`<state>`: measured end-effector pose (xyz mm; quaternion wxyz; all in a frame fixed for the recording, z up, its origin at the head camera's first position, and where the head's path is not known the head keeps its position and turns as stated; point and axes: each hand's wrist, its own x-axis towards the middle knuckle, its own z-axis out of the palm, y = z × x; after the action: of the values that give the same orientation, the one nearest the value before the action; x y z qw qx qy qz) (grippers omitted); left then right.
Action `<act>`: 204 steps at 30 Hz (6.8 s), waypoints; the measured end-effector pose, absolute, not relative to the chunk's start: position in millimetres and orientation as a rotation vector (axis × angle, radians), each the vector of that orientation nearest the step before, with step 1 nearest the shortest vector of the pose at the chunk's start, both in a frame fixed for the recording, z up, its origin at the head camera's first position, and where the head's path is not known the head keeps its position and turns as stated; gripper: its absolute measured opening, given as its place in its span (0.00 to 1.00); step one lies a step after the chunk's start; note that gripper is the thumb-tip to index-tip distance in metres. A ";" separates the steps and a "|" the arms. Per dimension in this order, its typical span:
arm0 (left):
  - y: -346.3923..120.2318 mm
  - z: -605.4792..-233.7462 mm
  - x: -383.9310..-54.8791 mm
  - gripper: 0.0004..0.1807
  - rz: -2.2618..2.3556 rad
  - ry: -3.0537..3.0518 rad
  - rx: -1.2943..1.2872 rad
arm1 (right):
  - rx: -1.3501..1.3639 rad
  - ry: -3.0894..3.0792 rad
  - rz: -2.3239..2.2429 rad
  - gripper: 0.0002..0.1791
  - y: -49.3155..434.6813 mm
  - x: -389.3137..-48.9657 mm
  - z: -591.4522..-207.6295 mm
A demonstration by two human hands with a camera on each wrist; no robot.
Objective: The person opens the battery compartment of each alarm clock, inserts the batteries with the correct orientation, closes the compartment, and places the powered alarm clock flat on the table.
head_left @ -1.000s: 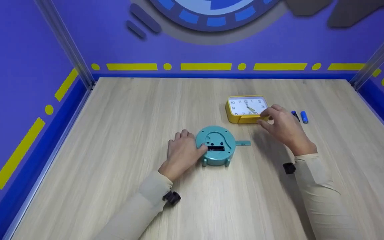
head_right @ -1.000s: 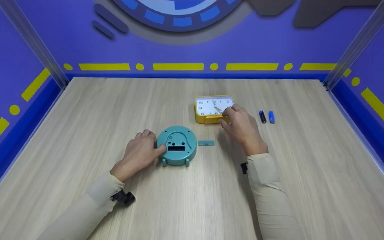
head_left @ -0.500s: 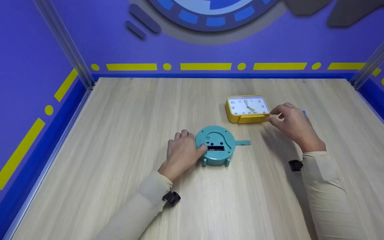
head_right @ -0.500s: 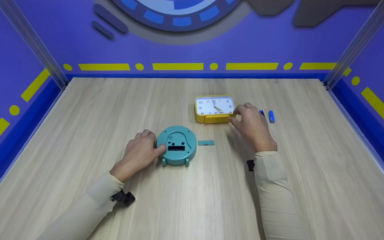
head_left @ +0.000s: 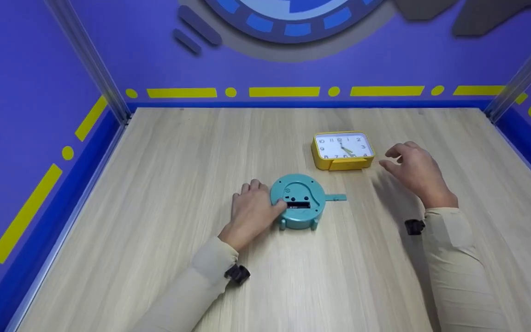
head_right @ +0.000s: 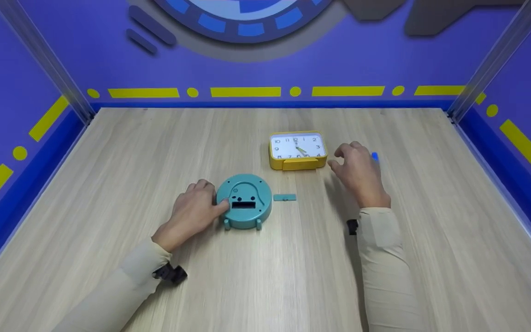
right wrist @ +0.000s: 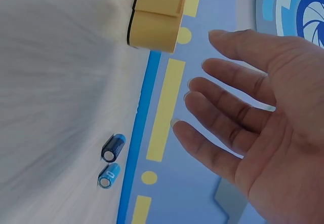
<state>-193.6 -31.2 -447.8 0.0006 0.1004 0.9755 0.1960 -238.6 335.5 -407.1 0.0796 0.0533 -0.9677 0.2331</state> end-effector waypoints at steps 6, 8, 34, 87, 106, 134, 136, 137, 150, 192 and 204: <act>-31.3 -450.1 -195.0 0.21 0.617 3.061 0.312 | 0.110 -2.897 0.687 0.18 340.3 -239.5 -408.4; -31.3 -450.3 -195.3 0.21 0.614 3.060 0.309 | 0.088 -2.905 0.691 0.18 341.1 -239.6 -409.3; -30.7 -449.7 -194.0 0.23 0.597 3.061 0.315 | -0.013 -2.963 0.697 0.20 356.9 -244.9 -422.5; -30.9 -448.2 -195.4 0.24 0.640 3.047 0.313 | -0.294 -2.856 0.718 0.18 379.8 -263.7 -432.0; -29.8 -448.3 -196.2 0.25 0.627 3.035 0.291 | -0.305 -2.918 0.689 0.20 386.4 -270.1 -435.1; -29.8 -450.2 -195.7 0.24 0.607 3.041 0.278 | -0.254 -3.040 0.671 0.17 388.5 -268.0 -436.1; -30.0 -450.0 -195.5 0.24 0.609 3.042 0.280 | -0.242 -3.054 0.664 0.16 389.1 -267.2 -435.2; -30.1 -449.9 -195.4 0.24 0.610 3.043 0.280 | -0.236 -3.060 0.656 0.16 389.4 -266.8 -434.4; -31.5 -449.9 -194.1 0.24 0.633 3.050 0.295 | -0.174 -3.103 0.648 0.16 382.5 -264.4 -428.9; -30.8 -449.5 -194.2 0.24 0.624 3.052 0.297 | -0.213 -3.136 0.674 0.15 370.8 -261.3 -414.2; -30.7 -449.1 -195.3 0.25 0.620 3.049 0.293 | -0.177 -3.142 0.668 0.13 364.1 -259.7 -406.4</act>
<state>-195.3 -30.7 -449.1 0.0084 0.0938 0.9756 0.1985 -259.7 364.1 -406.4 -0.0378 -0.0549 -0.9760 0.2073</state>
